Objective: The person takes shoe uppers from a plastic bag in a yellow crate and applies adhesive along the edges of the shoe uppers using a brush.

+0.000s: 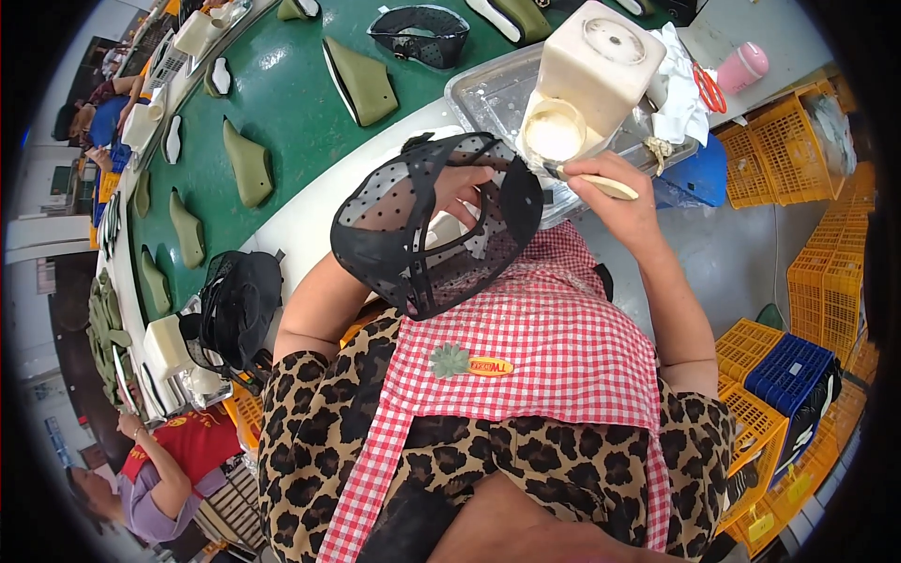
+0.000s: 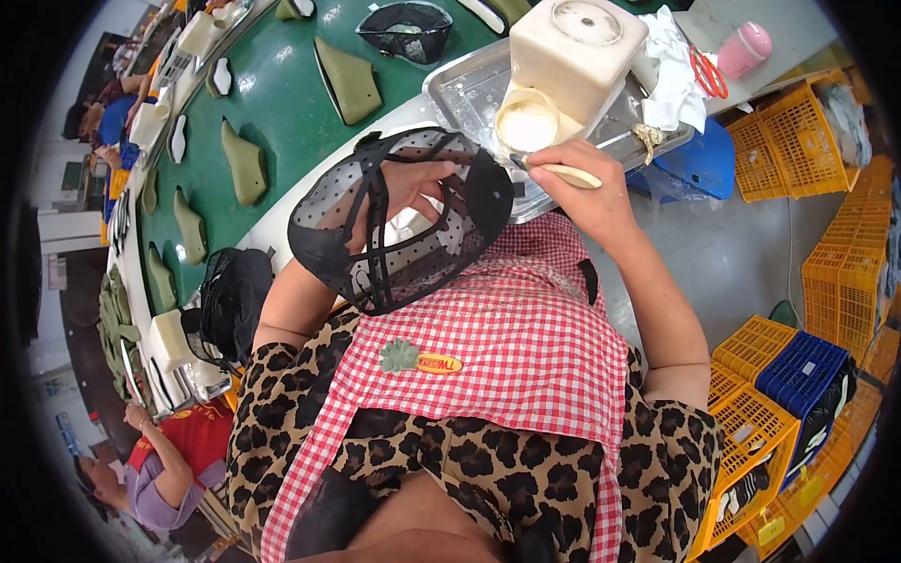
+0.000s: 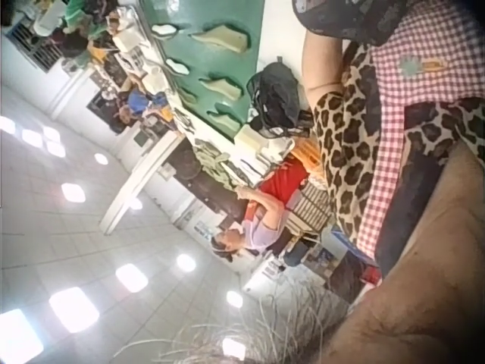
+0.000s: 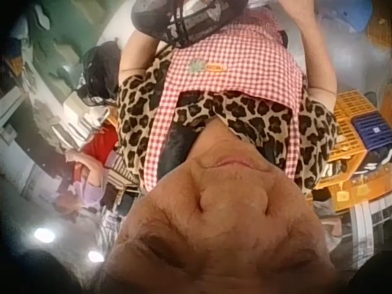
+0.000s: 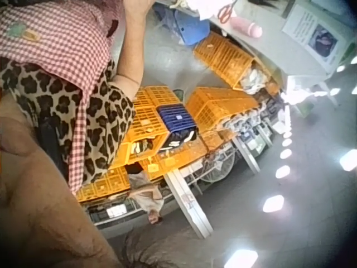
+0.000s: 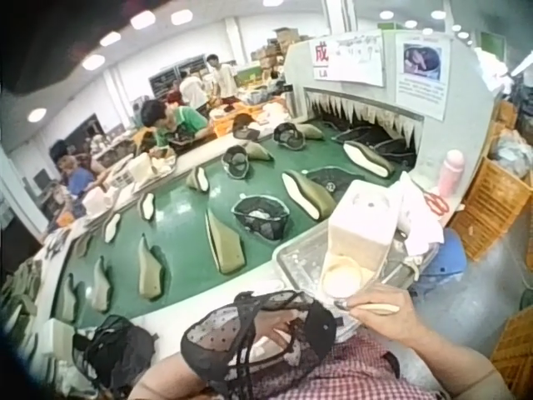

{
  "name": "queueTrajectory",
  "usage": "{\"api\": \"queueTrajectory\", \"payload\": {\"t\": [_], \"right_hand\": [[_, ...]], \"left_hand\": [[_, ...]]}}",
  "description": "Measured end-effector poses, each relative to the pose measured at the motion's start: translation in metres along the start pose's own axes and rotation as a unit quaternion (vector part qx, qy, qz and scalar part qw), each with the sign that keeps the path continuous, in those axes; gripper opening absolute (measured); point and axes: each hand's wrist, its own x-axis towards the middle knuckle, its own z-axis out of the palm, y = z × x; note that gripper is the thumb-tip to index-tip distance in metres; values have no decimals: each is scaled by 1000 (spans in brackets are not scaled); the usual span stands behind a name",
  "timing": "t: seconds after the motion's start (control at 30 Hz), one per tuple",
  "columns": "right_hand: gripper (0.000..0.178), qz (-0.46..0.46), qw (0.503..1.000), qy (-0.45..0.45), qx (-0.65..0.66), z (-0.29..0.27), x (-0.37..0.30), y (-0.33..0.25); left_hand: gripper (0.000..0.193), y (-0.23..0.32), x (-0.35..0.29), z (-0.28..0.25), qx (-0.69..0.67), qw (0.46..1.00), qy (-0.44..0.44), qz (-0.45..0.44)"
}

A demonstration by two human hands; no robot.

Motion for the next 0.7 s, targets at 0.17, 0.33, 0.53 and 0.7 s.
{"api": "queueTrajectory", "payload": {"t": [0.17, 0.33, 0.53, 0.7], "right_hand": [[16, -11, 998, 35, -42, -3, -11, -2], [17, -61, 993, 90, -43, 2, -4, -18], [16, -69, 990, 94, -75, 11, -10, -6], [15, 24, 993, 114, -7, 16, -30, 3]], "left_hand": [[36, 10, -11, 3, -1, 999, 45, 26], [37, 18, -18, 16, 13, 995, 65, 68], [43, 10, -11, 8, -7, 990, 59, 129], [49, -1, -5, -1, -85, 980, 47, 171]]}}
